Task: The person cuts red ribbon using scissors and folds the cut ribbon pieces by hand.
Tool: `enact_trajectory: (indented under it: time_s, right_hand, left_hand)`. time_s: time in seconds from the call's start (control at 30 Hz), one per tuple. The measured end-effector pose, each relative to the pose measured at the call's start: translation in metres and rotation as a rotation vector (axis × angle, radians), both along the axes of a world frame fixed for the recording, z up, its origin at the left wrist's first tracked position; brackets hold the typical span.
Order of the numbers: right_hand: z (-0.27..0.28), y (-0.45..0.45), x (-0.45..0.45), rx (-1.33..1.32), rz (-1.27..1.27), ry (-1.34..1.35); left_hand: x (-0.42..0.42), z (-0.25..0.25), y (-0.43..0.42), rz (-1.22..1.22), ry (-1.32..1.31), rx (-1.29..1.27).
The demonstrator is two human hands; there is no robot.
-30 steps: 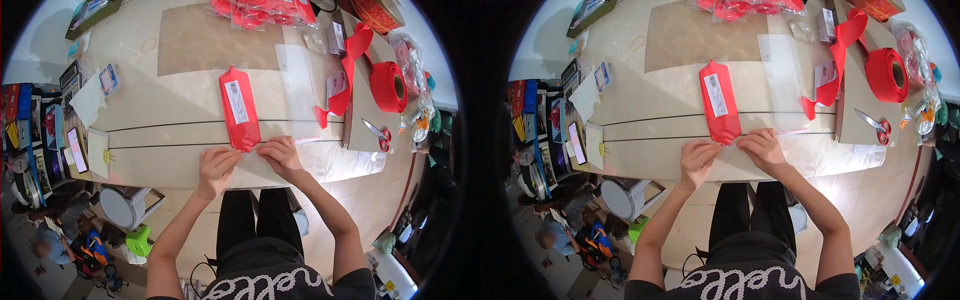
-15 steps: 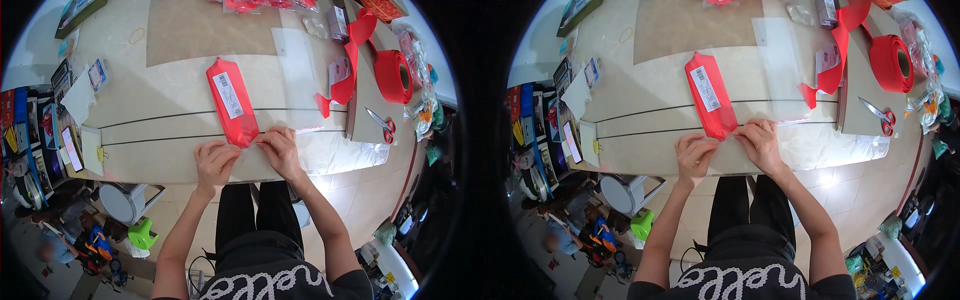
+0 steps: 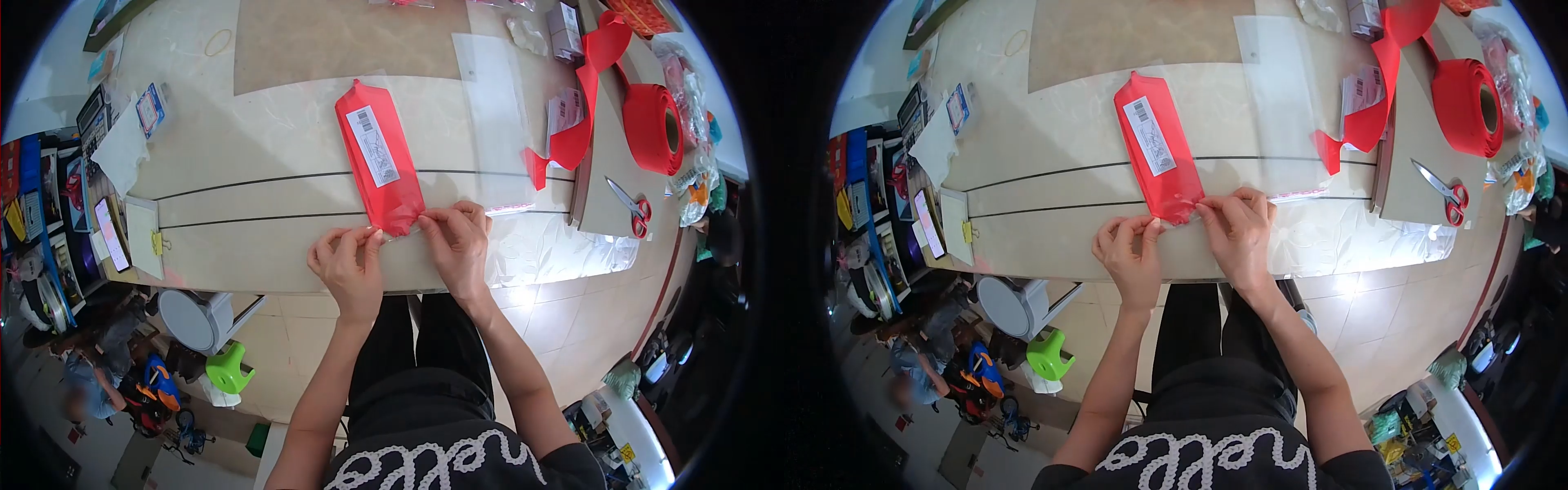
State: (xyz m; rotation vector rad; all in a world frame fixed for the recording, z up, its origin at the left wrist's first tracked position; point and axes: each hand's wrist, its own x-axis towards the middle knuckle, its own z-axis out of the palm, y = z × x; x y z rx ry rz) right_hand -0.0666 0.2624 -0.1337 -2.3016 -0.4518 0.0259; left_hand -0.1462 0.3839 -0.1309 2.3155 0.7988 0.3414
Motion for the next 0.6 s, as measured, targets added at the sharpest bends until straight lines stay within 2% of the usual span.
enact_trajectory:
  time_s: [0.6]
  right_hand:
    - [0.007, 0.015, -0.002, -0.018, -0.185, 0.105]
  left_hand:
    - [0.019, 0.011, 0.007, 0.027, 0.112, -0.016]
